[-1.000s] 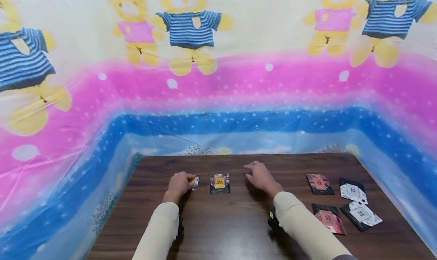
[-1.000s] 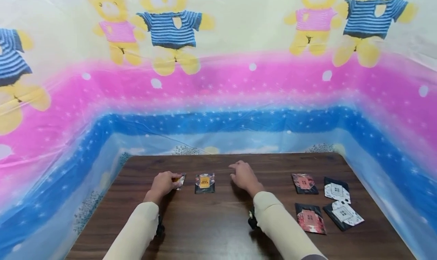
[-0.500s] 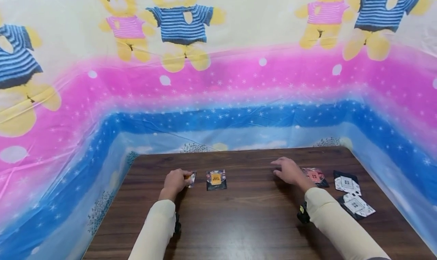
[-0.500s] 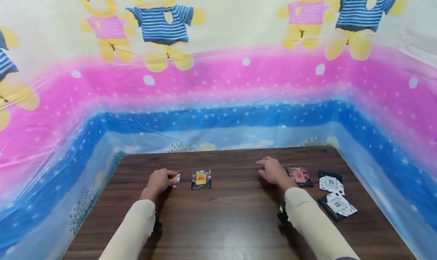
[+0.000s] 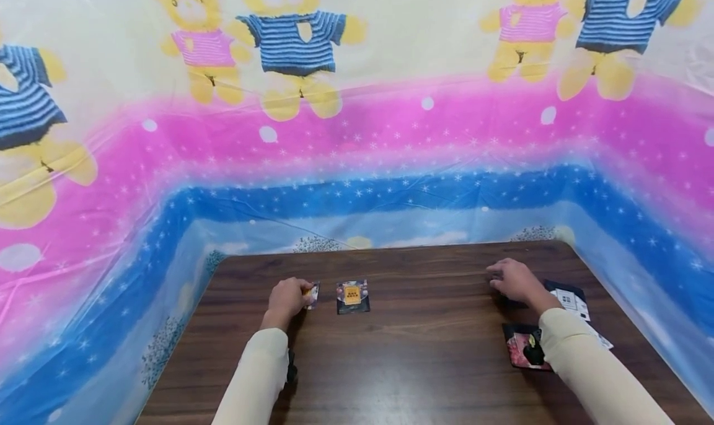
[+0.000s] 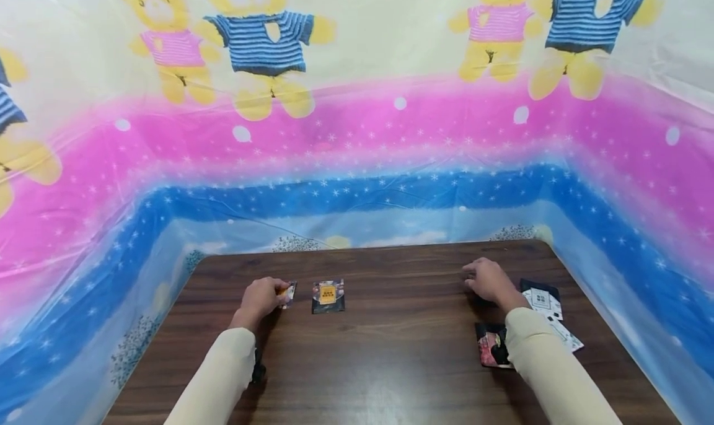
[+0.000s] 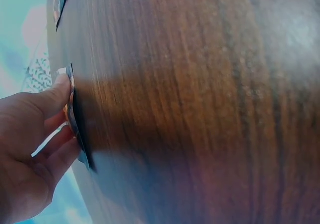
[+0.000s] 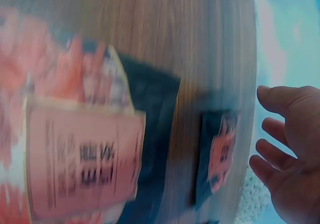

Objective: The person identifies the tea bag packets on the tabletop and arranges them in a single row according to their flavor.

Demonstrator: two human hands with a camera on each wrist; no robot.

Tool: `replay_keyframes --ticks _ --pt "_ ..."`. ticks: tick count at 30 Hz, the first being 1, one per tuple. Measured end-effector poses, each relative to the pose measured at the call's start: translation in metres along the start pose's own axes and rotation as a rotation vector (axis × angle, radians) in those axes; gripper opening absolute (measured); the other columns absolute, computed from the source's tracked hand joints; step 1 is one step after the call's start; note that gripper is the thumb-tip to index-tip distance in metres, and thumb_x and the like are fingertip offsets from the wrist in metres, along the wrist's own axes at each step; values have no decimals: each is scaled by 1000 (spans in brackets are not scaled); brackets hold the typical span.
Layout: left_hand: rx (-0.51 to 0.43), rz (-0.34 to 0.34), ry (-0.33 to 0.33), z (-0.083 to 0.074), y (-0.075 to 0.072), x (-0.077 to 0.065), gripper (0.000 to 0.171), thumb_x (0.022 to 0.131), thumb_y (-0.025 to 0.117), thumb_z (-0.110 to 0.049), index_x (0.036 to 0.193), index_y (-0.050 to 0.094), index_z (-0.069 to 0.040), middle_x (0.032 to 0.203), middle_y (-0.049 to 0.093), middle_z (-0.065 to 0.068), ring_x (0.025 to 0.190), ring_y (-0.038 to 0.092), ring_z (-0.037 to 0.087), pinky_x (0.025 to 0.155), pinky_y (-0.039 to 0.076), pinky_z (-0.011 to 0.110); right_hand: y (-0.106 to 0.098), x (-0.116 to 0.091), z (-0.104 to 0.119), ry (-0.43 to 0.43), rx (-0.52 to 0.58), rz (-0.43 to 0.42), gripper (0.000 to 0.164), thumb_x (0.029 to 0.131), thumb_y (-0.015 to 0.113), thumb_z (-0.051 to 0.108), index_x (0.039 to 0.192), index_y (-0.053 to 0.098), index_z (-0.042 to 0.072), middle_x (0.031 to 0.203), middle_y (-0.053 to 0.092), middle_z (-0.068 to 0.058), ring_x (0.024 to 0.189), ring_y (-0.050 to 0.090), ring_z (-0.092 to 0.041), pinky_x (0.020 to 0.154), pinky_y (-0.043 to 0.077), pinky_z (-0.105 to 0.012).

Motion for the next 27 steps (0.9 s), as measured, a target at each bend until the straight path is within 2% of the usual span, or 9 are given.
replay_keyframes --ticks 6,9,12,15,20,27 --pt "-11 3 -18 0 1 1 33 91 78 -23 122 76 -13 123 70 17 103 65 34 98 52 53 3 -8 -17 39 -4 86 37 95 67 8 130 67 -2 132 59 -33 116 61 -47 94 51 -60" --pt "-16 5 -22 -1 3 1 32 91 78 -23 122 76 -13 124 70 17 102 65 34 98 52 53 9 -13 -23 50 -24 115 36 93 70 7 128 69 -1 128 62 -33 108 65 -43 90 53 -57" --pt "-22 10 -23 -2 4 1 33 92 78 -24 123 76 -13 124 70 17 102 65 34 98 52 53 14 -16 -28 44 -49 81 38 90 72 5 128 70 -1 124 63 -33 106 64 -44 89 53 -57" --pt "-13 14 -16 -1 6 1 34 92 77 -24 124 75 -14 124 69 17 102 65 34 97 52 53 17 -18 -32 34 -61 7 39 90 73 5 128 70 1 123 64 -31 113 61 -49 94 50 -62" --pt "1 5 -8 1 3 -1 34 92 77 -23 124 75 -13 121 69 17 102 65 34 97 52 53 19 -21 -29 17 -39 -82 40 90 74 8 130 69 2 122 66 -29 115 59 -51 96 48 -64" --pt "-10 1 -9 2 2 0 34 91 78 -22 124 75 -11 120 70 18 102 65 35 98 52 53 18 -19 -27 55 -36 -101 40 92 73 11 131 68 2 121 64 -28 113 59 -51 96 47 -64"
Point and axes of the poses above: each hand's wrist, its own x-axis towards the middle knuckle, its own y-axis out of the palm, z = x × y, the point moved 9 cm from there along x, towards the middle knuckle
